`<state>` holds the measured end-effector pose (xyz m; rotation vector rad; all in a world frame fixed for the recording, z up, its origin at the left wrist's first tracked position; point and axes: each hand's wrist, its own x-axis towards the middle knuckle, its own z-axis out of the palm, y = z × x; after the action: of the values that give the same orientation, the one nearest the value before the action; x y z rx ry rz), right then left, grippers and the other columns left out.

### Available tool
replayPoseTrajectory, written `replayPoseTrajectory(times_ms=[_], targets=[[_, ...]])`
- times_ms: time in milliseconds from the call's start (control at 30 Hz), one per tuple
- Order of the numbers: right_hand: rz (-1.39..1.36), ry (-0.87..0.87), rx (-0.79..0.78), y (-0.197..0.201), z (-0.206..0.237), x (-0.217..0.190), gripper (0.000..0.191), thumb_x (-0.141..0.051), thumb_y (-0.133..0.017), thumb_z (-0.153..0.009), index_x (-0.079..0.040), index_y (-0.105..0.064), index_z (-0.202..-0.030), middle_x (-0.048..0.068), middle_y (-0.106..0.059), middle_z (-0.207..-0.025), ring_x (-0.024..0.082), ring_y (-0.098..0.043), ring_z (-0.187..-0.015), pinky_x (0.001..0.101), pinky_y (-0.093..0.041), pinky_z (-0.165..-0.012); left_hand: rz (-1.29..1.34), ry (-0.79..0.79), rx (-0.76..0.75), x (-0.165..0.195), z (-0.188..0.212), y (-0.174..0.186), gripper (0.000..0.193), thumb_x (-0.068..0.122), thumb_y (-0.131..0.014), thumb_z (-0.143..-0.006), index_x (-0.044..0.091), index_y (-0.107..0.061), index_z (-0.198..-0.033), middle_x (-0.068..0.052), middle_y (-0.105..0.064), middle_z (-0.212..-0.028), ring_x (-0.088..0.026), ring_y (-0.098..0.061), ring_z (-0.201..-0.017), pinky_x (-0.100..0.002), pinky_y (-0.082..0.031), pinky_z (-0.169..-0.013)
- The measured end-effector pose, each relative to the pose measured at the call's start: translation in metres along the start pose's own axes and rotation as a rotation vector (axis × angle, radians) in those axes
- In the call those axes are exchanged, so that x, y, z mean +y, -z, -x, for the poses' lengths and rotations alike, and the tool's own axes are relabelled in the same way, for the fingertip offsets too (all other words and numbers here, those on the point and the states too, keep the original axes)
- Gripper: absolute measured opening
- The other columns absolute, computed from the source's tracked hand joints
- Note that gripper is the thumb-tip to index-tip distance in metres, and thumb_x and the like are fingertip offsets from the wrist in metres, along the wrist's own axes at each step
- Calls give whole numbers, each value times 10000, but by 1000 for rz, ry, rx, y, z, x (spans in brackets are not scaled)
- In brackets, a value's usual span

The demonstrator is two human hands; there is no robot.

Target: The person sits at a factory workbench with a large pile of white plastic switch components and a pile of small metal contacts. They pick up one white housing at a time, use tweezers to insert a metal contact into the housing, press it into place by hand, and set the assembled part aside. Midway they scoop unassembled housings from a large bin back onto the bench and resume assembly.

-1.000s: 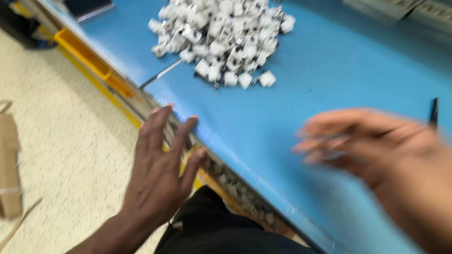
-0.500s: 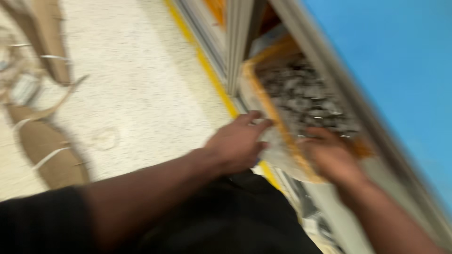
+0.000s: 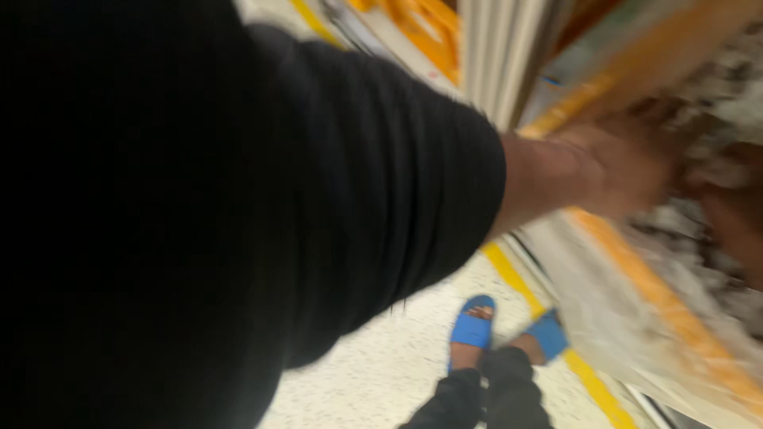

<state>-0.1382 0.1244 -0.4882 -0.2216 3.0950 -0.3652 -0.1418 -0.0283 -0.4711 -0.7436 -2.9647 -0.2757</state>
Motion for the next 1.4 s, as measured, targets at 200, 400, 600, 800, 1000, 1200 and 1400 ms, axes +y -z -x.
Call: replayPoseTrajectory(times_ms=[200,400,600,800,1000,1200,1400], targets=[[61,2,-15,-10,3,36,771,-563,-824,-818,-180,-629,-1458,289,-540,-1404,406,-558,-1210,506,-492,-950,125,110,-290,2,-12,-9,939,737,-524,-882,249,-190,-1611,-154,-148,-1651,-377,-44,-1522,-574,-117,-1204],[14,71,-2,-22,12,25,598,-589,-637,-1065,-167,-575,-1484,233,-624,-1268,398,-602,-1178,482,-504,-1063,35,-4,-378,-9,3,11,960,763,-548,-838,240,-253,-1588,-181,-225,-1615,-400,-98,-1513,-581,-134,-1203],[91,-17,-142,-2,53,41,745,-656,-621,-905,-254,-563,-1529,234,-426,-1518,472,-488,-1296,531,-428,-1046,9,-9,-407,-5,18,26,985,790,-572,-794,231,-317,-1564,-208,-302,-1579,-424,-152,-1505,-588,-150,-1202],[134,-118,-308,-11,30,60,947,-740,-589,-867,-195,-401,-1618,233,-530,-1339,421,-484,-1341,508,-461,-1056,-24,-19,-429,-1,12,28,973,793,-563,-801,212,-342,-1549,-243,-356,-1543,-433,-216,-1491,-559,-171,-1215],[78,-225,-391,5,33,50,943,-697,-629,-839,-217,-391,-1615,239,-515,-1401,391,-739,-851,502,-608,-809,-34,-89,-545,3,-1,32,949,721,-505,-850,177,-302,-1601,-194,-480,-1530,-381,-444,-1437,-507,-337,-1184],[-33,-204,-394,16,42,53,812,-588,-662,-853,-181,-485,-1533,239,-650,-1236,379,-722,-913,515,-592,-836,16,-41,-590,16,-7,37,1011,778,-467,-801,212,-246,-1608,-135,-425,-1573,-357,-394,-1456,-491,-333,-1169],[-56,-116,-364,19,52,58,805,-607,-667,-877,-185,-469,-1534,183,-688,-1110,357,-705,-925,490,-531,-857,31,14,-609,34,-4,35,1065,858,-390,-780,208,-231,-1609,-135,-398,-1583,-366,-365,-1464,-493,-314,-1176]])
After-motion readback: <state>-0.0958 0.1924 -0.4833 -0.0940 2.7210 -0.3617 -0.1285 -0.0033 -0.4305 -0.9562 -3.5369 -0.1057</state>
